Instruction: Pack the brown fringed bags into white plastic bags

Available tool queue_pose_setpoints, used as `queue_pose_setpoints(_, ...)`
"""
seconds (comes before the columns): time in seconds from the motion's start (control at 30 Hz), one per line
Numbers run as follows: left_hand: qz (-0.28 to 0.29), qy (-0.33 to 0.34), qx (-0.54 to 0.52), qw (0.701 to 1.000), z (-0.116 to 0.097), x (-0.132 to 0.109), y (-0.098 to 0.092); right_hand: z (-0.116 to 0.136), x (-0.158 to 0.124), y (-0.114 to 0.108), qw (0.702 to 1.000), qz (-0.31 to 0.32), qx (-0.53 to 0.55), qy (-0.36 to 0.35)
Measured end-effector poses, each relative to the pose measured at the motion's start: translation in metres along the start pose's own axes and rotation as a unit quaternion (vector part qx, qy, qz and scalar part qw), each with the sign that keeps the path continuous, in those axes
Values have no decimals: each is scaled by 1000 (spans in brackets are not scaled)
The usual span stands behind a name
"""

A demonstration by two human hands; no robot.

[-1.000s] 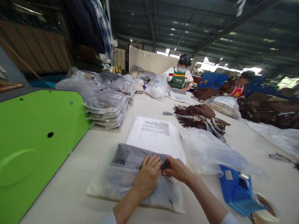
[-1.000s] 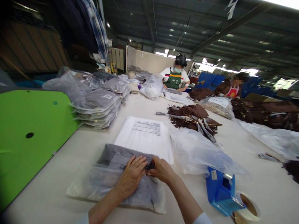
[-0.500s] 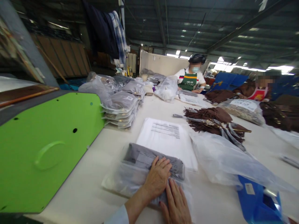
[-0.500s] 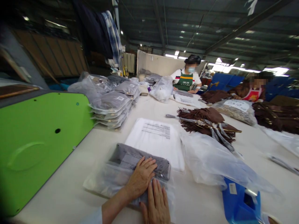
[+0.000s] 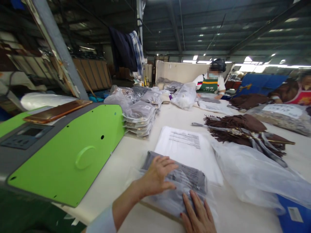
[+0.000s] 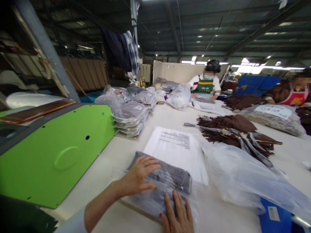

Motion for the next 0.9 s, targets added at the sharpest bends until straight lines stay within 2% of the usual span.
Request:
queue_pose_setpoints(0.07, 38, -33, 41, 998, 22, -19, -22, 0, 1, -1, 1000, 0, 6, 6)
queue_pose_setpoints(0.13, 66, -68, 70, 993, 43, -35, -35, 0, 1, -1, 1000, 1, 11, 10)
queue_pose_setpoints(0.2, 70, -99, 77, 990, 57, -48, -39, 0, 1, -1, 1000, 5, 13, 11)
queue_pose_setpoints(0.3, 47, -132, 68, 988, 67, -57, -35, -1, 0, 1, 1000, 2, 15, 9)
queue_pose_setpoints(0.43, 23, -102, 47, 993, 64, -55, -30, -2, 0, 1, 1000, -5, 11, 11)
queue_pose_setpoints(0.5, 52, -94, 50, 993, 61, -51, -30, -3, 0, 2, 1000, -4, 9, 9)
queue_pose_setpoints(0.63, 123, -126, 64, 982, 61, -40, -35, -3, -2, 3, 1000, -4, 15, 7)
queue_pose_setpoints(0.77, 147, -163, 40, 975, 69, -33, -38, -3, -4, 3, 1000, -2, 21, 13)
queue_pose_setpoints(0.9, 163, -208, -29, 964, 85, -34, -28, -4, -5, 4, 1000, 0, 24, 17)
Point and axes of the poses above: each hand's wrist, its own x-axis towards the middle knuckle, its own y-axis out of the palm, z = x × y, the point moved 2 cm from there along x, towards the middle knuckle, and after that the axes turned 6 degrees about x, right-handed, at the moved point
